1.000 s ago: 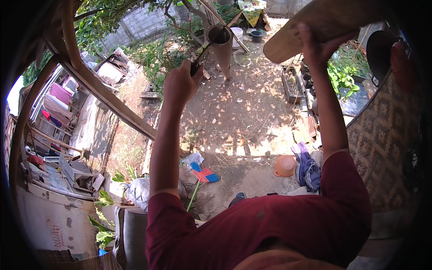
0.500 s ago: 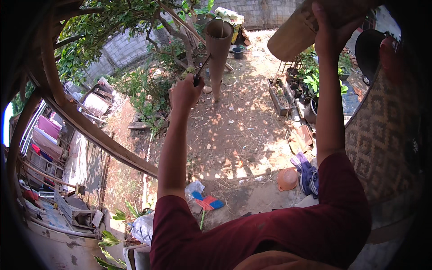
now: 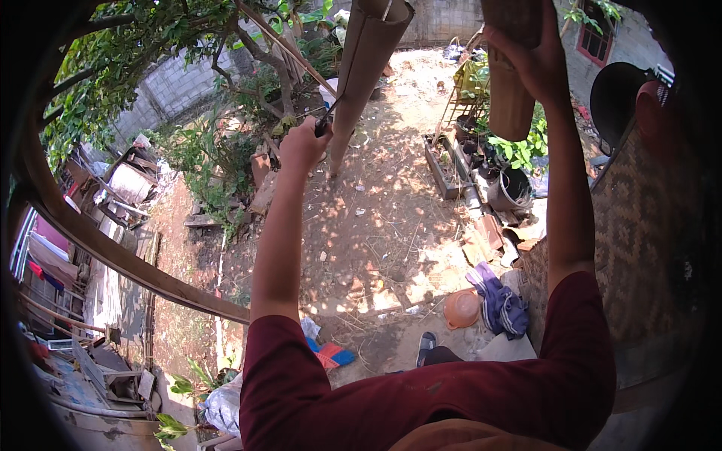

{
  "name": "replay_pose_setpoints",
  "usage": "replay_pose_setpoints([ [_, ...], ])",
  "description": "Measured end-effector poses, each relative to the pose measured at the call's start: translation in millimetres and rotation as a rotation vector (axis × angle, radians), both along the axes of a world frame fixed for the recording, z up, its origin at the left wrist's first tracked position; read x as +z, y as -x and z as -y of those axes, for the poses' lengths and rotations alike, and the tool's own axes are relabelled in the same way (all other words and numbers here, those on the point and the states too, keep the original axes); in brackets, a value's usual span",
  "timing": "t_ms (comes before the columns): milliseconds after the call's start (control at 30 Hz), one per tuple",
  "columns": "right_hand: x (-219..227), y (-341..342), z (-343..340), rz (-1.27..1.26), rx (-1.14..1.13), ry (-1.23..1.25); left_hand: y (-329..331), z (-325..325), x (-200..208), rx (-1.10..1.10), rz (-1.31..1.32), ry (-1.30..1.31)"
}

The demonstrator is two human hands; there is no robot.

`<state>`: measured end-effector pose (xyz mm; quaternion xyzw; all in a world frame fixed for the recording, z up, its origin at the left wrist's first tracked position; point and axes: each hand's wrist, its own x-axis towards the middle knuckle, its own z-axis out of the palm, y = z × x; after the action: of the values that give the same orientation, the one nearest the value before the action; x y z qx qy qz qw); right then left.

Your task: The person retrieves a long bamboo pole and uses a knife to split it lengthwise into thin strips. They repeatedly position the pole, drive the knife along its length, and separate the resulting strips, placing them on the ground.

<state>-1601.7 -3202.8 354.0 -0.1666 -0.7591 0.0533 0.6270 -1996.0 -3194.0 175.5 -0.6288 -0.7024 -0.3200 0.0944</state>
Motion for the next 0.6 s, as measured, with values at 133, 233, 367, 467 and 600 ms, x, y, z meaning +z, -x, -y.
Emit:
replay_pose_setpoints([
  [133,8.2,-13.0,-38.7,-0.473,-0.033,-0.225,-18.5,-38.9,26.9,-0.042,0.0,0.02],
  [233,-100.9,21.4,-149.4,-0.078,-0.313,0.095,-21.9,-70.9,35.9,0.01,-0.074,0.152],
  [367,-179.2,43.1,-168.4,0.494,-0.421,0.533,-19.5,-85.6,7.8,0.049,-0.24,0.324],
  [467,-162.6,35.0,-201.5,0.46,-0.369,0.706,-23.5,-103.0,7.7,0.094,-0.232,0.285],
  [600,-85.6,-0.9,-200.4,0.101,0.229,1.05,-26.2,-130.1,22.0,0.148,-0.27,0.218],
])
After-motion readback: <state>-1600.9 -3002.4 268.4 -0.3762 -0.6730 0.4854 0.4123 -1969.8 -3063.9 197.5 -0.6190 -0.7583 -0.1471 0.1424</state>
